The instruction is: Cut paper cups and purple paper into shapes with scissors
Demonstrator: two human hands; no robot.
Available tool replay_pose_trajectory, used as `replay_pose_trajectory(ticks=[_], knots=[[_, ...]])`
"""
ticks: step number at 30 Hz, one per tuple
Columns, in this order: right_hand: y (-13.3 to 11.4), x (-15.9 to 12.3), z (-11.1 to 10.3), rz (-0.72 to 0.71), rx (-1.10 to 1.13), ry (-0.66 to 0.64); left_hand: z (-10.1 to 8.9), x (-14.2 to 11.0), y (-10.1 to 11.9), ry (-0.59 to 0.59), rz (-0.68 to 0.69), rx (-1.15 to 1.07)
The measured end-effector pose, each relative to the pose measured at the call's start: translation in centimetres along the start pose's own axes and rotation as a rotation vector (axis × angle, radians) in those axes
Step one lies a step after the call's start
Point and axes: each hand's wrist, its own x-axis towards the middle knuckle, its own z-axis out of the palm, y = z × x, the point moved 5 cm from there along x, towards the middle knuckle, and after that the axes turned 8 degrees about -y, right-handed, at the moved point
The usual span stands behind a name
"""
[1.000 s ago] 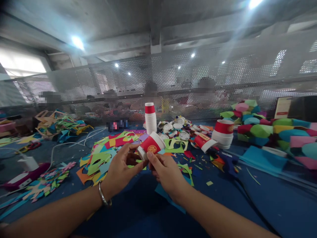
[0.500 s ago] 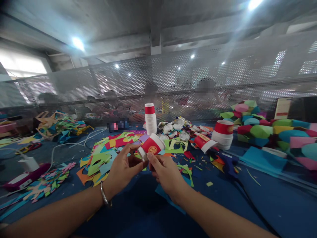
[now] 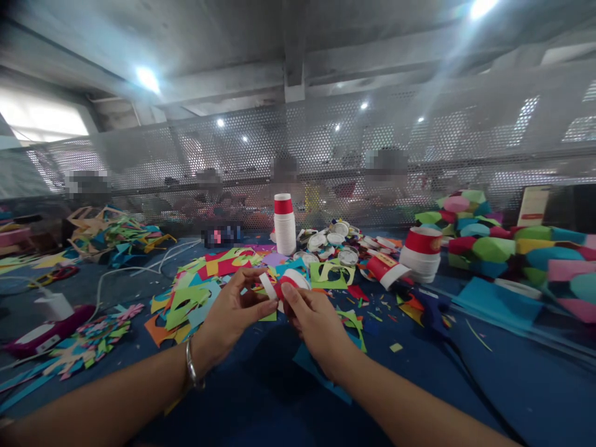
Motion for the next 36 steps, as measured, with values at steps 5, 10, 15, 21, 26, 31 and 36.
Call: replay_pose_trajectory(ticks=[5, 10, 15, 21, 26, 31, 36], knots=[[-0.3, 0.1, -0.1, -0.045, -0.065, 0.025, -0.5, -0.1, 0.8, 0.090, 0.016, 0.037], [-1.2, -0.1, -0.2, -0.186, -0.327, -0.011, -0.7, -0.2, 1.2, 0.072, 0.066, 0.149], [-2.1, -0.6, -0.2, -0.296, -0.583, 0.002, -0.5, -0.2, 0.6, 0.031, 0.087, 0.144], [-2.4, -0.9, -0.1, -0.300, -0.687, 0.037, -0.1, -0.4, 0.6, 0.014, 0.086, 0.138], [-2.6, -1.1, 0.0, -0.327, -0.701, 0.033, -0.1, -0.6, 0.4, 0.014, 0.078, 0.153], [-2.5, -1.1, -0.1, -0.340, -0.709, 0.039, 0.0, -0.4, 0.2, 0.022, 0.073, 0.138], [-2.4, -1.0, -0.1, -0.332, -0.732, 0.040, 0.1, -0.3, 0.2, 0.037, 0.022, 0.093]])
